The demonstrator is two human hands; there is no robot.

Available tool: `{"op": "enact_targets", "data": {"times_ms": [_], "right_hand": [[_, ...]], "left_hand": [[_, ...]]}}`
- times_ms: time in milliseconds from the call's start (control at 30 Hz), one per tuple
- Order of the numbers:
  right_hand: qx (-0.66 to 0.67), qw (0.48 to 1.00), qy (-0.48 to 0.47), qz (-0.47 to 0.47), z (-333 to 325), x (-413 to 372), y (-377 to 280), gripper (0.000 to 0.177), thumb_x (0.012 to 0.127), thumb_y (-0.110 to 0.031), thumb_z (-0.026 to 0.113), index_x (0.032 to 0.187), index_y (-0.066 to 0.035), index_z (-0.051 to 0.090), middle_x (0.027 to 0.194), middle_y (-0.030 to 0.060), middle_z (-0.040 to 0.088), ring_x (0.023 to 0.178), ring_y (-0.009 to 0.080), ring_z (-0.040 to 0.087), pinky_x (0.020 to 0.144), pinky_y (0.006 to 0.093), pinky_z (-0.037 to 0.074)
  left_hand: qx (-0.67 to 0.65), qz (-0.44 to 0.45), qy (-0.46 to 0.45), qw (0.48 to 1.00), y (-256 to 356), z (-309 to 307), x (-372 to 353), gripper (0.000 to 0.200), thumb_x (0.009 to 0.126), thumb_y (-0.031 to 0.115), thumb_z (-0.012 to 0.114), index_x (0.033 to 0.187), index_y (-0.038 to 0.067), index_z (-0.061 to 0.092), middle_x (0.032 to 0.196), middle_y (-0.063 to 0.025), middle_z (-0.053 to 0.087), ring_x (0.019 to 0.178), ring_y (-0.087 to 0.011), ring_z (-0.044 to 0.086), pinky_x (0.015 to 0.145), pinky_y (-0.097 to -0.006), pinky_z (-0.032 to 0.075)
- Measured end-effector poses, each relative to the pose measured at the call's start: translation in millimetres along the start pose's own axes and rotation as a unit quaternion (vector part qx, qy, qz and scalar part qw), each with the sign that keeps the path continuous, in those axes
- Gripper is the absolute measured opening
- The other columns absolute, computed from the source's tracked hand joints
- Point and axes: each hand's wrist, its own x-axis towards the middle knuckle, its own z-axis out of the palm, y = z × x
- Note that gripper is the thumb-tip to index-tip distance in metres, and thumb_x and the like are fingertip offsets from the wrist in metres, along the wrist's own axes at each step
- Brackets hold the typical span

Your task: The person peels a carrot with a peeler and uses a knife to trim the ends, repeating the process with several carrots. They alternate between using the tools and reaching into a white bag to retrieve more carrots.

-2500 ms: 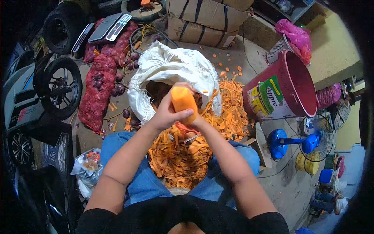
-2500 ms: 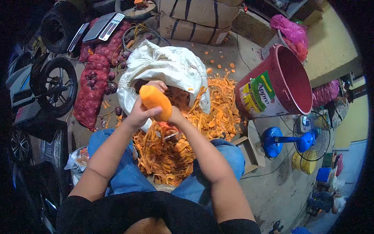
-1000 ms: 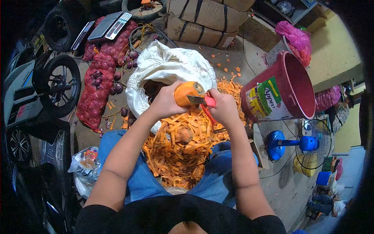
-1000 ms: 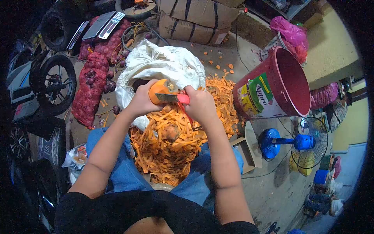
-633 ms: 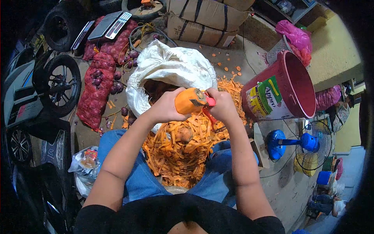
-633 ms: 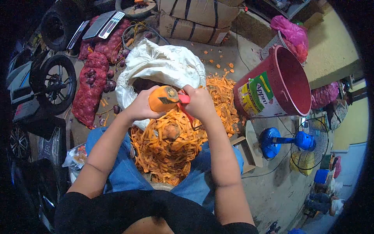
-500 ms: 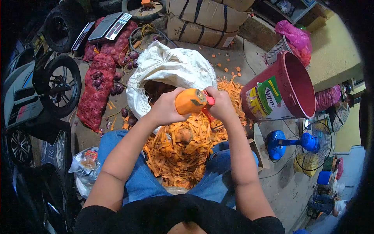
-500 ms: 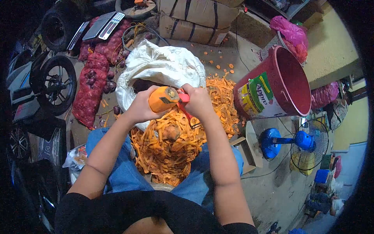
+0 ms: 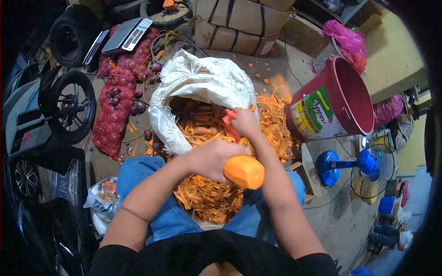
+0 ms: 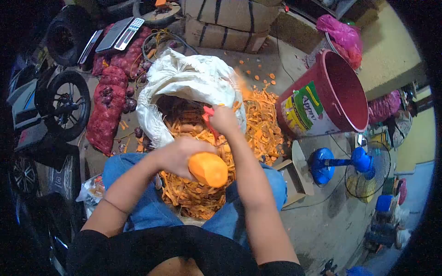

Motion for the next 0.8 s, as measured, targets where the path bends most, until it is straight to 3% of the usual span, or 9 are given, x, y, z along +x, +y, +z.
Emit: {"op": "enact_targets", "data": {"times_ms": [67, 167, 200, 233, 367, 433, 567, 733, 800], "right_hand": [[0.030, 0.998, -0.055, 0.023, 32.5, -0.8, 19.0, 0.027, 0.064, -0.022, 0.058, 0.082, -0.002, 0.056, 0.074, 0.0189, 0.057, 0.072, 0.0324, 0.056, 0.064, 0.0392, 0.043], [0.046, 0.977, -0.207, 0.025, 49.2, -15.0, -9.0, 0.025, 0.070, -0.022, 0.055, 0.086, -0.003, 0.057, 0.081, 0.0172, 0.057, 0.078, 0.0287, 0.055, 0.069, 0.0333, 0.042], [0.057, 0.972, -0.227, 0.004, 52.2, -22.4, -15.3, 0.025, 0.070, -0.022, 0.055, 0.086, -0.003, 0.057, 0.081, 0.0172, 0.057, 0.079, 0.0288, 0.055, 0.069, 0.0335, 0.042], [0.077, 0.971, -0.228, -0.016, 59.6, -26.0, -21.9, 0.026, 0.069, -0.022, 0.055, 0.087, -0.003, 0.057, 0.081, 0.0172, 0.057, 0.079, 0.0290, 0.055, 0.069, 0.0337, 0.042], [0.185, 0.964, -0.180, -0.066, 91.0, -30.1, -45.6, 0.026, 0.069, -0.022, 0.054, 0.088, -0.003, 0.056, 0.082, 0.0173, 0.057, 0.080, 0.0295, 0.054, 0.069, 0.0344, 0.042], [0.233, 0.958, -0.147, -0.079, 102.8, -31.5, -57.2, 0.027, 0.069, -0.022, 0.054, 0.088, -0.003, 0.056, 0.082, 0.0174, 0.057, 0.080, 0.0297, 0.054, 0.069, 0.0347, 0.042], [0.275, 0.954, -0.093, -0.080, 109.1, -31.2, -61.2, 0.027, 0.069, -0.022, 0.054, 0.089, -0.003, 0.055, 0.083, 0.0175, 0.057, 0.081, 0.0303, 0.054, 0.070, 0.0355, 0.042], [0.267, 0.960, -0.053, -0.066, 105.6, -30.5, -50.7, 0.028, 0.069, -0.022, 0.053, 0.090, -0.003, 0.055, 0.084, 0.0176, 0.057, 0.082, 0.0309, 0.054, 0.070, 0.0364, 0.042], [0.264, 0.962, -0.039, -0.061, 102.3, -30.6, -45.2, 0.029, 0.069, -0.022, 0.053, 0.091, -0.003, 0.055, 0.084, 0.0177, 0.057, 0.082, 0.0312, 0.053, 0.070, 0.0367, 0.042]], "left_hand": [[-0.067, 0.030, 0.006, 0.997, -1.9, 14.3, 3.7, 0.052, 0.049, 0.021, 0.073, 0.095, 0.008, 0.050, 0.085, -0.0113, 0.055, 0.079, -0.0265, 0.055, 0.067, -0.0326, 0.044], [0.030, -0.010, 0.038, 0.999, -27.1, 10.4, 3.9, 0.055, 0.048, 0.015, 0.072, 0.097, 0.006, 0.048, 0.086, -0.0128, 0.055, 0.078, -0.0274, 0.056, 0.068, -0.0314, 0.044], [0.027, -0.060, 0.056, 0.996, -29.0, 9.2, 5.8, 0.055, 0.049, 0.014, 0.072, 0.097, 0.005, 0.047, 0.086, -0.0129, 0.055, 0.079, -0.0271, 0.056, 0.069, -0.0311, 0.044], [0.024, -0.111, 0.073, 0.991, -29.7, 8.9, 7.3, 0.055, 0.049, 0.013, 0.071, 0.097, 0.004, 0.047, 0.087, -0.0130, 0.055, 0.080, -0.0268, 0.056, 0.070, -0.0309, 0.044], [0.011, -0.104, 0.136, 0.985, -33.5, 6.9, 12.1, 0.054, 0.051, 0.013, 0.070, 0.098, 0.004, 0.046, 0.087, -0.0123, 0.055, 0.081, -0.0258, 0.056, 0.070, -0.0302, 0.044], [0.075, -0.101, 0.172, 0.977, -41.5, 9.1, 7.8, 0.052, 0.052, 0.020, 0.070, 0.098, 0.009, 0.048, 0.084, -0.0111, 0.057, 0.075, -0.0263, 0.057, 0.062, -0.0323, 0.045], [0.171, -0.104, 0.162, 0.966, -41.7, 6.2, -0.8, 0.053, 0.049, 0.025, 0.071, 0.096, 0.011, 0.050, 0.081, -0.0090, 0.057, 0.068, -0.0254, 0.053, 0.062, -0.0339, 0.038], [0.138, -0.106, 0.164, 0.971, -43.4, 5.4, -5.4, 0.055, 0.047, 0.023, 0.072, 0.096, 0.010, 0.050, 0.084, -0.0087, 0.056, 0.073, -0.0256, 0.048, 0.067, -0.0350, 0.036], [0.044, -0.148, 0.187, 0.970, -43.0, 5.0, -3.0, 0.053, 0.052, 0.012, 0.071, 0.098, 0.003, 0.046, 0.088, -0.0080, 0.054, 0.081, -0.0183, 0.052, 0.074, -0.0283, 0.040]]}}
